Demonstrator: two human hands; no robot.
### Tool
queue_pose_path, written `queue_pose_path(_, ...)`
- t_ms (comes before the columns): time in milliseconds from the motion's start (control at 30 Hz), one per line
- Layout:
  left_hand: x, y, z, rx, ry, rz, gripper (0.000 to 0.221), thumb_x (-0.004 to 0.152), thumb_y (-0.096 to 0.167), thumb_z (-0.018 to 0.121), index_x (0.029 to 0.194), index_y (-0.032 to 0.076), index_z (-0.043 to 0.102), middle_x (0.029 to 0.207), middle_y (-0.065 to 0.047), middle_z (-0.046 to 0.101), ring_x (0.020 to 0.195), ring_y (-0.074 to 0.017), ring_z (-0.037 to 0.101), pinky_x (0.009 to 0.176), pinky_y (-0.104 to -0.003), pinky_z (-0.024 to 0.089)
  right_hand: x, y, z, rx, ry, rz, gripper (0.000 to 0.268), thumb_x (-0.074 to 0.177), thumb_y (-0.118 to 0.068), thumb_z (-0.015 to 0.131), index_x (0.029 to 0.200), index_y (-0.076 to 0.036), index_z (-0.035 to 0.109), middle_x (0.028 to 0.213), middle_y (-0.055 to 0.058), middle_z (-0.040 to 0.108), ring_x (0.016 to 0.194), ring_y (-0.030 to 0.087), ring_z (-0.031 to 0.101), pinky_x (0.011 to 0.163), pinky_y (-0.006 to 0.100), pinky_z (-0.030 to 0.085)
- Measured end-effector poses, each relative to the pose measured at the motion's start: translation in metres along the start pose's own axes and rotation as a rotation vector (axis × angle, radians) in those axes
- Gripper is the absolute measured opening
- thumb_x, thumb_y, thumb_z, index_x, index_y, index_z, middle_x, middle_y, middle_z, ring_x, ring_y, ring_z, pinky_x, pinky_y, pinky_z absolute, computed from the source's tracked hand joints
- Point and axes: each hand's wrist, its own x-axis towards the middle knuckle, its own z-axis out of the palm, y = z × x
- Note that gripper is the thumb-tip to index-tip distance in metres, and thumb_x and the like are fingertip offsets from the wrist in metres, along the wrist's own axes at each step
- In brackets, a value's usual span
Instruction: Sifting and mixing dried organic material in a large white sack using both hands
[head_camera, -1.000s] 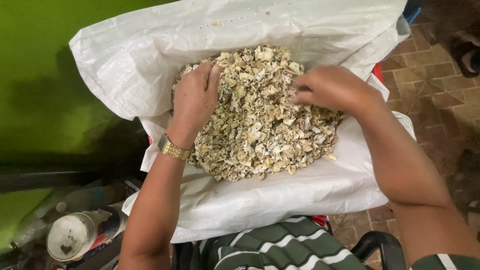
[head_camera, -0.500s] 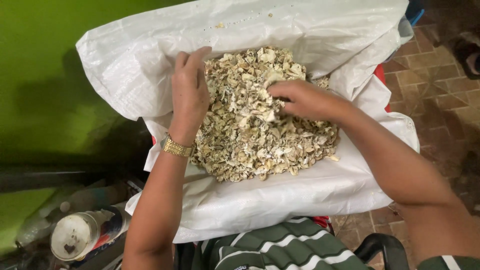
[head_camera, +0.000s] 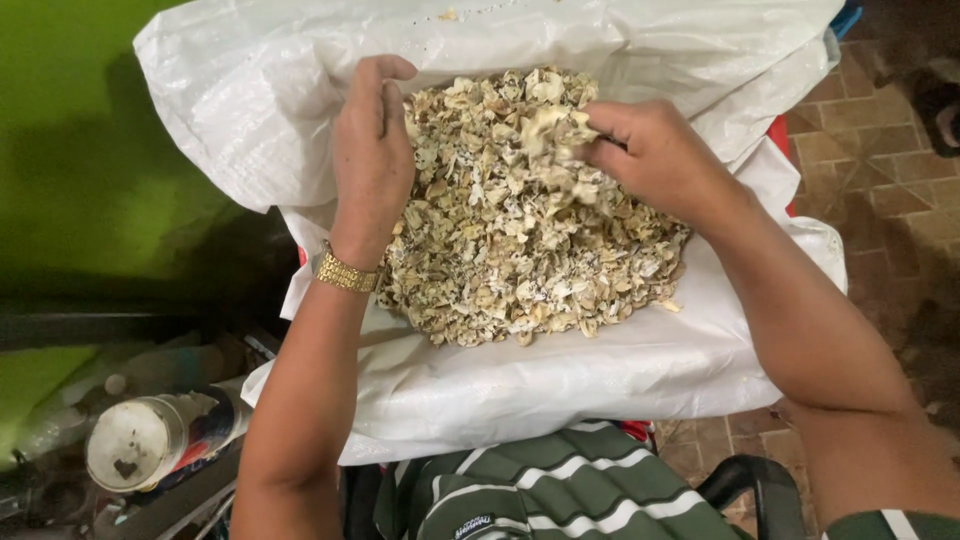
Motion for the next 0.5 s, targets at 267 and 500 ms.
queue_pose_path(267, -0.002, 0.008, 0.003, -0.004, -0.055, 0.009, 0.039, 0.109, 0.035, 0.026, 0.100, 0.011, 0.054, 0.070, 0.005, 0.046, 0.054, -0.0064, 0.037, 0.048, -0.019, 0.032, -0.003, -0.023, 0.032, -0.108, -0.014, -0.650, 0.022, 0.093, -0.009, 0.052, 0.113, -0.009, 0.062, 0.126, 0.016, 0.056, 0.118, 0.029, 0.048, 0.104, 0.052, 0.035)
queue_pose_path(500, -0.002, 0.015, 0.003, -0.051, -0.186, -0.164, 0.030, 0.105, 0.033, 0.045, 0.081, 0.016, 0.052, 0.068, 0.006, 0.050, 0.056, -0.0060, 0.041, 0.050, -0.021, 0.034, -0.023, -0.013, 0.103, -0.616, -0.145, -1.120, 0.075, 0.058, -0.044, 0.082, 0.125, -0.022, 0.056, 0.137, 0.003, 0.052, 0.127, 0.032, 0.045, 0.099, 0.053, 0.036)
